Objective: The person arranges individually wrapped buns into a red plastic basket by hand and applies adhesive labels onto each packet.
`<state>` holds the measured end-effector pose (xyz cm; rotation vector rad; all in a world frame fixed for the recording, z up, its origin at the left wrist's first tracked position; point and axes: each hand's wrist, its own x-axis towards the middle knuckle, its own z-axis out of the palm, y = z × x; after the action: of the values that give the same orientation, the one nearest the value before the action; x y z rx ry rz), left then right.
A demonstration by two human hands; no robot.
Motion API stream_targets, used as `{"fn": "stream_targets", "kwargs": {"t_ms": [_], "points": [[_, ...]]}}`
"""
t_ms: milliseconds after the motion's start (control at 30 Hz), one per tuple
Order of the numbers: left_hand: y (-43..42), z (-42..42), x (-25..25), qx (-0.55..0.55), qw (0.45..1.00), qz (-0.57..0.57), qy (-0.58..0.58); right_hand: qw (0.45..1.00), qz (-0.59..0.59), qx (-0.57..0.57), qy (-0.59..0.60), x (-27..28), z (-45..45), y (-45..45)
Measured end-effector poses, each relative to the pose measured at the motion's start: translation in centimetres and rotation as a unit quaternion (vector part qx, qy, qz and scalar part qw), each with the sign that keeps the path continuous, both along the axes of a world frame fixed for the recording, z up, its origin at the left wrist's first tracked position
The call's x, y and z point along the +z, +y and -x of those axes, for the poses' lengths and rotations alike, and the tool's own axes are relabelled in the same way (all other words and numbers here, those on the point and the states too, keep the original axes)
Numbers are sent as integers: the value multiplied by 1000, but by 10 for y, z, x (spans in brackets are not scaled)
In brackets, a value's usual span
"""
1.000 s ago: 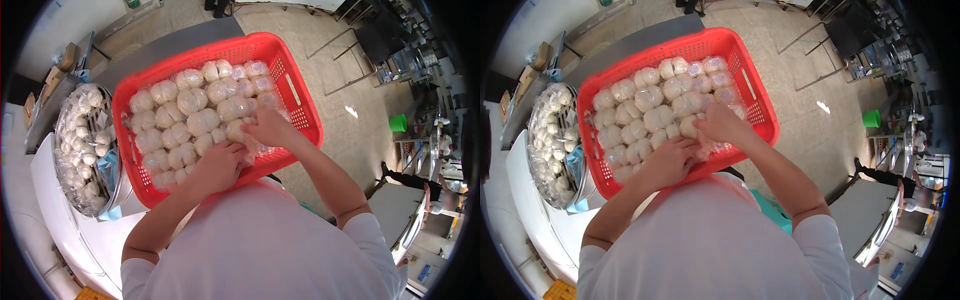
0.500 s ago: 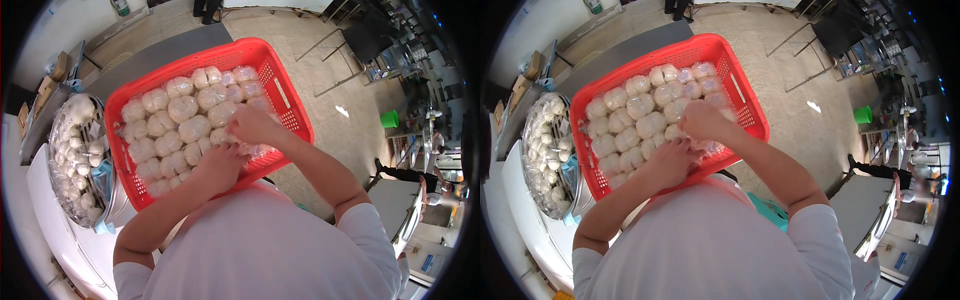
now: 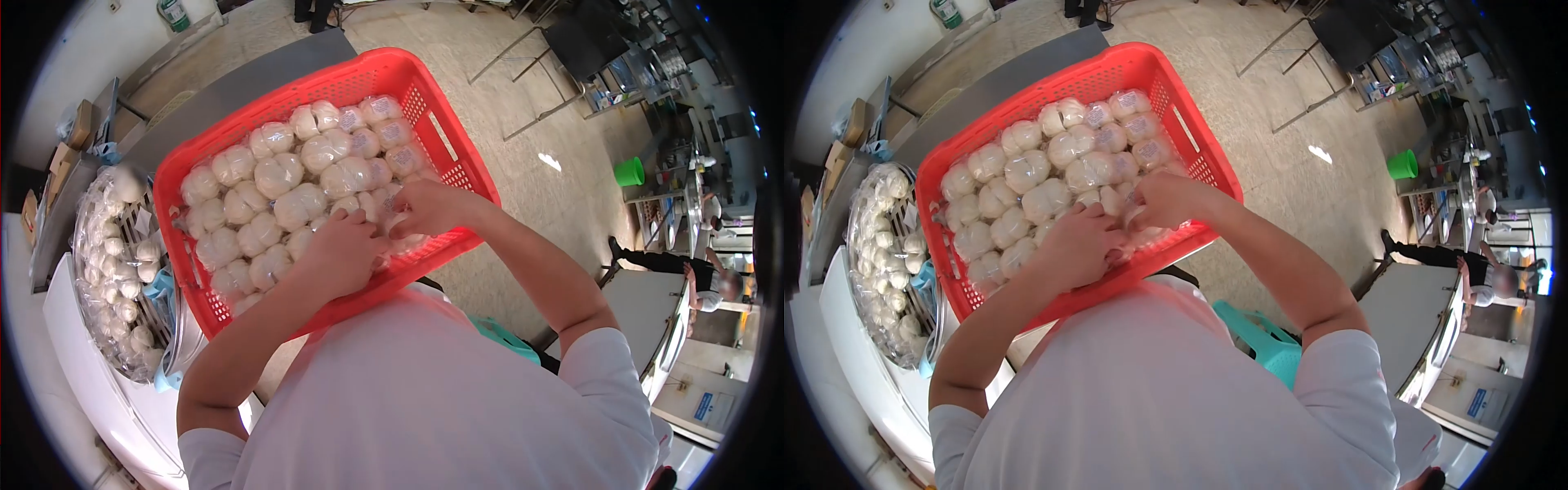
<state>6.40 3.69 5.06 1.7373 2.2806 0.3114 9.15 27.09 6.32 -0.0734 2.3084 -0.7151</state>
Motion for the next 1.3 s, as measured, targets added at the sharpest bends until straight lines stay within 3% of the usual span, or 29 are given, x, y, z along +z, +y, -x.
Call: {"fn": "stream_targets", "kwargs": {"t_ms": [100, 300, 467, 600, 700, 800, 1000, 1100, 1200, 1267, 1300], "points": [[-5, 2, 1, 11, 999, 6, -35, 995, 33, -66, -68, -6, -3, 10], [-13, 3, 5, 27, 997, -5, -72, 984, 138, -75, -87, -13, -7, 8], [-15, 4, 6, 27, 997, -20, -72, 992, 103, -37, -62, -38, -7, 17], [-17, 4, 7, 34, 996, -6, -85, 1000, 19, 8, -7, -21, -10, -3], [-18, 3, 8, 39, 996, -3, -86, 999, -5, 33, -37, -13, -2, -15], [-21, 3, 5, 44, 995, -12, -88, 988, 74, -19, -135, -23, 4, 7], [-23, 4, 4, 45, 994, -13, -98, 989, 114, 48, -76, -48, 4, 9], [-24, 6, -7, 36, 992, -45, -114, 992, 59, 46, -98, -31, -2, 1], [-19, 1, -19, 78, 983, -27, -161, 970, -190, 148, 26, -24, -19, -26], [-22, -2, -23, 85, 977, -71, -180, 986, -151, 75, -7, -28, -22, -30], [-21, 0, -16, 90, 982, -34, -166, 986, -143, 76, -26, -29, -19, -33]]}}
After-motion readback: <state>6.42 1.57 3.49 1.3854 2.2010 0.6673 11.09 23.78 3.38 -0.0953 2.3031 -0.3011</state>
